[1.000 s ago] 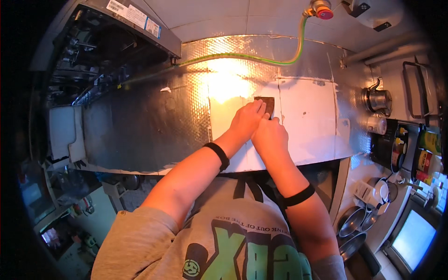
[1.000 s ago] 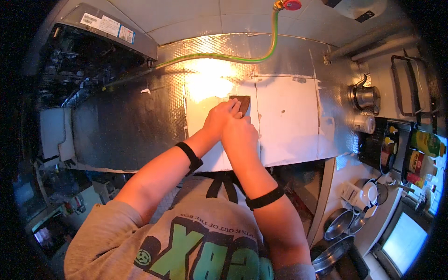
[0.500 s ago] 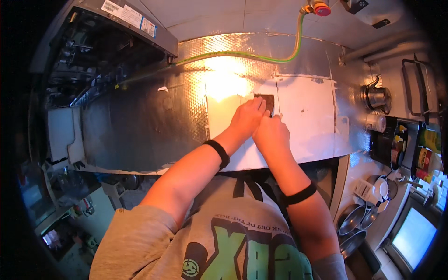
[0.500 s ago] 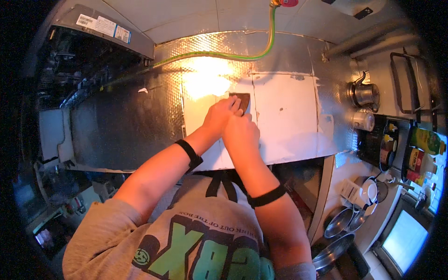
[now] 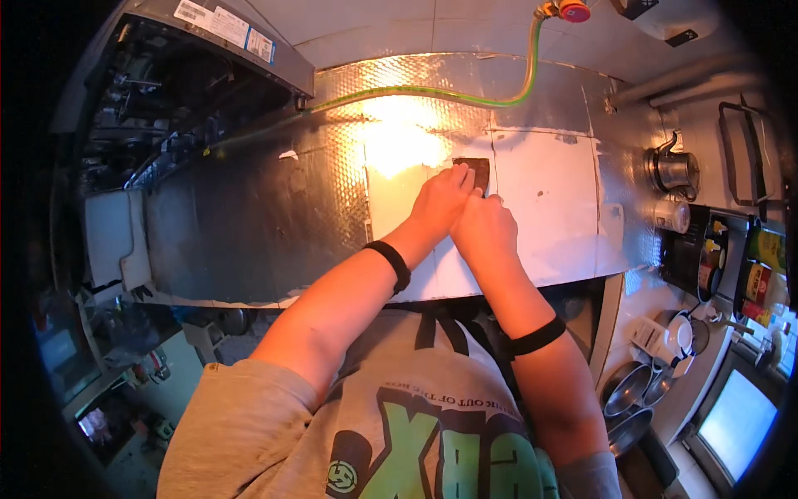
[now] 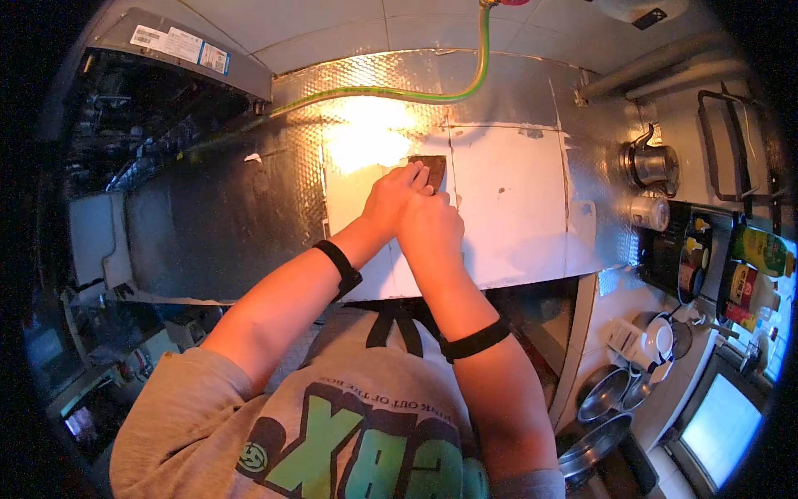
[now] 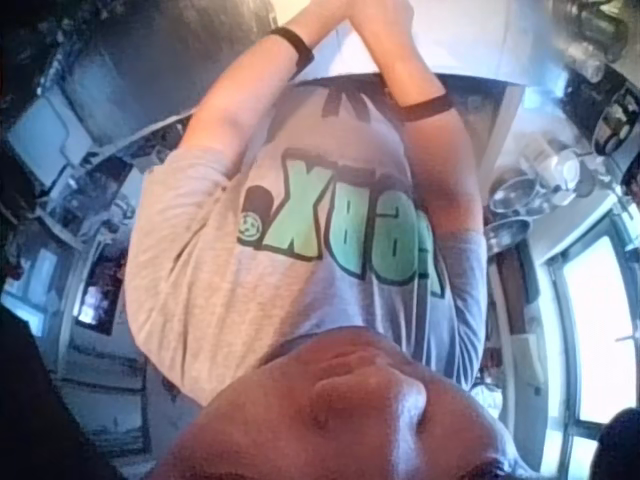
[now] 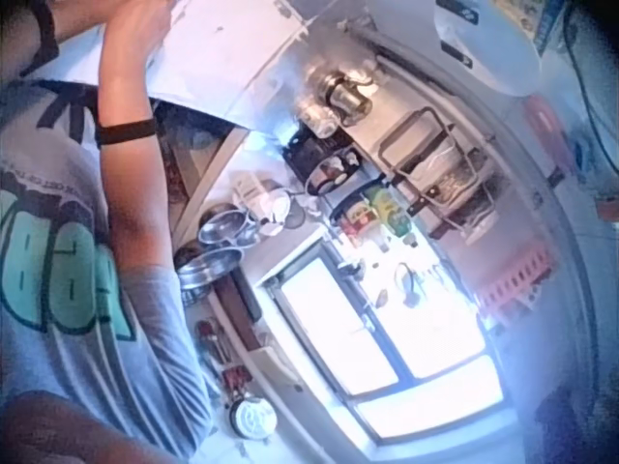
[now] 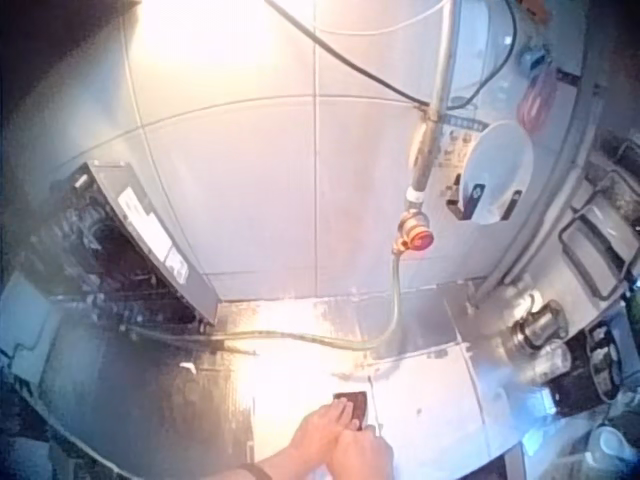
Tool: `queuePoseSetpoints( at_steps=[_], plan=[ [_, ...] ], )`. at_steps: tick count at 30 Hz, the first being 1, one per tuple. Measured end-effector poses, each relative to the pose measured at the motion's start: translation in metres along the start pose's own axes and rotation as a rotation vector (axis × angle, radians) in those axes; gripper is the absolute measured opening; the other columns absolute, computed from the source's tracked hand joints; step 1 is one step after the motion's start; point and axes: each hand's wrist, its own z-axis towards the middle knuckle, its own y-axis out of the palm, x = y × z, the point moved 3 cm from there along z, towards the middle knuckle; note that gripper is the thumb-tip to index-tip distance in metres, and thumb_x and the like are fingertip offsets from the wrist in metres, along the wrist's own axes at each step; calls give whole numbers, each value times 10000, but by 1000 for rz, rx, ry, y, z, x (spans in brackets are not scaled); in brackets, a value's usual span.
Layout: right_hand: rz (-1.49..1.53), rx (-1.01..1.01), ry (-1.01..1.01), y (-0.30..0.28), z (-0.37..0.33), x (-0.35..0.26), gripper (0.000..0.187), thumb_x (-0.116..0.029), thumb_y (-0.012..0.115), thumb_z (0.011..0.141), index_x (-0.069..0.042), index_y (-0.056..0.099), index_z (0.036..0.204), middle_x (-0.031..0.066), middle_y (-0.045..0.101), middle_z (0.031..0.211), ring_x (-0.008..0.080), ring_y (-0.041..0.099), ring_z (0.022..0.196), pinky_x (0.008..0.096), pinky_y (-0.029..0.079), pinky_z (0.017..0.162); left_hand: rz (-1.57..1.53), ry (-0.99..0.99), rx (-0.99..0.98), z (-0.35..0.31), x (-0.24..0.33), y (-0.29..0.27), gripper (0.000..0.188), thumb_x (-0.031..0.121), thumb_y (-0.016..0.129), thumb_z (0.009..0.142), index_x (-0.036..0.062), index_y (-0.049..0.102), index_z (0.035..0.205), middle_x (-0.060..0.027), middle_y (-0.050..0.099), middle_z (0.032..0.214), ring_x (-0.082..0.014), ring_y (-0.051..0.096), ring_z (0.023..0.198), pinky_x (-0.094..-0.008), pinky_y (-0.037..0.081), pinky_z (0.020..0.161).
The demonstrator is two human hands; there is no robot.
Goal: Scrape white debris or adhesive from a metallic surface using a hand scraper.
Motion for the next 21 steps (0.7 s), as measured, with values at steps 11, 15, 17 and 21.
queuePoseSetpoints(
  at_steps=[11, 15, 17, 21],
  plan=[
    [-16, 30, -10, -1, -2, 3, 271, -130, 603, 855, 56, 620, 1050, 285, 663, 921, 443, 702, 820, 482, 589, 720, -93, -85, -12, 4, 5, -6, 301, 218, 578, 885, 25, 670, 1097, -184, 650, 1217, -332, 657, 1028, -389, 571, 832],
    [-14, -4, -9, 0, -6, -3, 261, -133, 601, 858, 53, 623, 1039, 280, 665, 921, 441, 702, 821, 481, 588, 724, 70, 34, -71, -6, 1, 1, 267, 212, 586, 876, 36, 669, 1058, -170, 655, 1218, -321, 655, 1048, -389, 571, 831],
    [8, 43, -27, 1, 11, 1, 284, -141, 591, 868, 59, 628, 1066, 290, 665, 947, 443, 701, 832, 482, 586, 734, 118, 89, 121, 10, -10, 6, 230, 205, 595, 857, 51, 667, 1012, -152, 656, 1221, -306, 651, 1051, -382, 574, 825],
    [-41, -17, -52, -9, 9, -4, 286, -147, 583, 875, 57, 631, 1070, 290, 666, 948, 442, 702, 831, 484, 586, 733, -43, 42, 40, 11, 0, -9, 188, 183, 603, 810, 40, 671, 911, -153, 629, 1043, -286, 632, 939, -344, 564, 777]
  ],
)
